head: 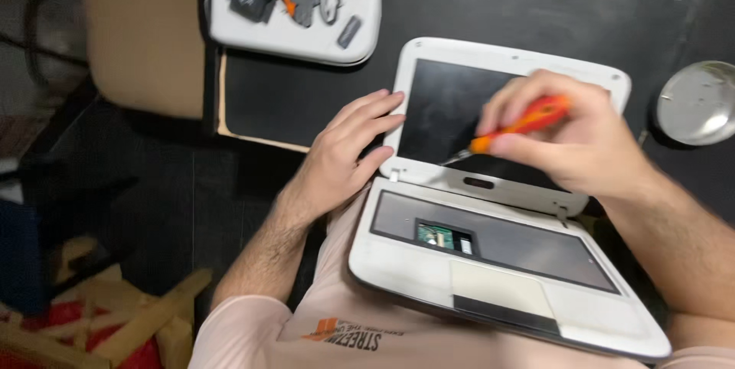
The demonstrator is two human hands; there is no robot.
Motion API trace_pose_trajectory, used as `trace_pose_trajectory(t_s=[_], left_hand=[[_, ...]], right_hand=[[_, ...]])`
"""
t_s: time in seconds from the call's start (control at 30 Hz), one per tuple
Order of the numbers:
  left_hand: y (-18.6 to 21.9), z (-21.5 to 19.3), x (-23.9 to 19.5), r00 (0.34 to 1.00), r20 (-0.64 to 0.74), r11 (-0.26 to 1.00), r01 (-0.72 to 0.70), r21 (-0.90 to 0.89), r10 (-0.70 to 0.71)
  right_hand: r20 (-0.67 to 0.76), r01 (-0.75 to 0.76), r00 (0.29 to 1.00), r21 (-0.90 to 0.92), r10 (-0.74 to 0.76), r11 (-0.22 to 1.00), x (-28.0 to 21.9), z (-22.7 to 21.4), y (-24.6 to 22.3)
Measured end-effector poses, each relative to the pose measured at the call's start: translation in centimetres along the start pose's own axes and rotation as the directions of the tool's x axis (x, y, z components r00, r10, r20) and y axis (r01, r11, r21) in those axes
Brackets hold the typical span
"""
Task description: The person uses a screwdriver to remove screws from the back of a white laptop. They place the removed screws into a small metal tin on the desk. The person works methodically, removing screws from the battery compartment and the main chassis area.
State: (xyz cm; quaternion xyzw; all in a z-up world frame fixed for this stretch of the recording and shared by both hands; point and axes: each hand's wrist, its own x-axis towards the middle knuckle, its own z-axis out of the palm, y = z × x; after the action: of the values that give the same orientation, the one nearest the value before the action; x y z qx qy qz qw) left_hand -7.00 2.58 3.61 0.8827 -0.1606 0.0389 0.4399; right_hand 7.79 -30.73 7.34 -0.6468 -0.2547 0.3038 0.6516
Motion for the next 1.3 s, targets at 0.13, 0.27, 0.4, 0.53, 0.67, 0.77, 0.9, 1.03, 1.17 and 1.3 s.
trace_pose_trajectory(t_s=[0.13,0.27,0.4,0.53,0.67,0.77,0.9,1.03,1.17,1.3], left_hand=[[-0.2,-0.2,-0.2,0.999,-0.016,0.999,0.037,-0.036,-0.038],[-0.3,-0.3,-0.1,0.999,0.004,0.999,0.037,-0.012,-0.037],[-0.2,-0.1,-0.2,0.998,0.031,0.998,0.055,0.007,-0.056],[-0.2,-0.2,0.1,0.999,-0.017,0.998,0.046,-0.048,-0.047],[0.0,-0.6,0.7,0.998,0.037,0.989,0.048,-0.142,-0.043],[0.0,-0.6,0.7,0.993,0.109,0.990,0.067,-0.127,-0.053],[0.2,-0.9,0.8,0.984,0.154,0.987,0.111,-0.112,-0.093],[-0.1,-0.9,0.9,0.983,0.162,0.988,0.102,-0.117,-0.082],[0.1,-1.0,1.2,0.979,0.182,0.990,0.110,-0.093,-0.092],[0.3,-0.9,1.5,0.969,0.204,0.985,0.155,-0.079,-0.136]], right_hand=[[0.141,-0.139,0.980,-0.001,0.137,0.990,4.2,4.0,-0.2],[0.125,-0.225,0.963,-0.124,0.240,0.966,5.2,5.2,1.2],[0.052,-0.269,0.959,-0.149,0.279,0.952,4.7,5.4,1.5],[0.054,-0.245,0.964,-0.214,0.262,0.946,4.5,5.2,1.9],[0.087,-0.163,0.978,-0.232,0.188,0.959,4.4,5.0,2.6],[0.103,-0.144,0.979,-0.248,0.174,0.958,4.4,4.9,2.7],[0.131,-0.100,0.980,-0.317,0.148,0.943,4.4,4.8,2.8],[0.124,-0.114,0.979,-0.320,0.161,0.940,4.4,4.7,2.8],[0.123,-0.128,0.976,-0.347,0.180,0.929,4.4,4.6,2.9],[0.138,-0.097,0.978,-0.354,0.155,0.930,4.4,4.5,2.9]])
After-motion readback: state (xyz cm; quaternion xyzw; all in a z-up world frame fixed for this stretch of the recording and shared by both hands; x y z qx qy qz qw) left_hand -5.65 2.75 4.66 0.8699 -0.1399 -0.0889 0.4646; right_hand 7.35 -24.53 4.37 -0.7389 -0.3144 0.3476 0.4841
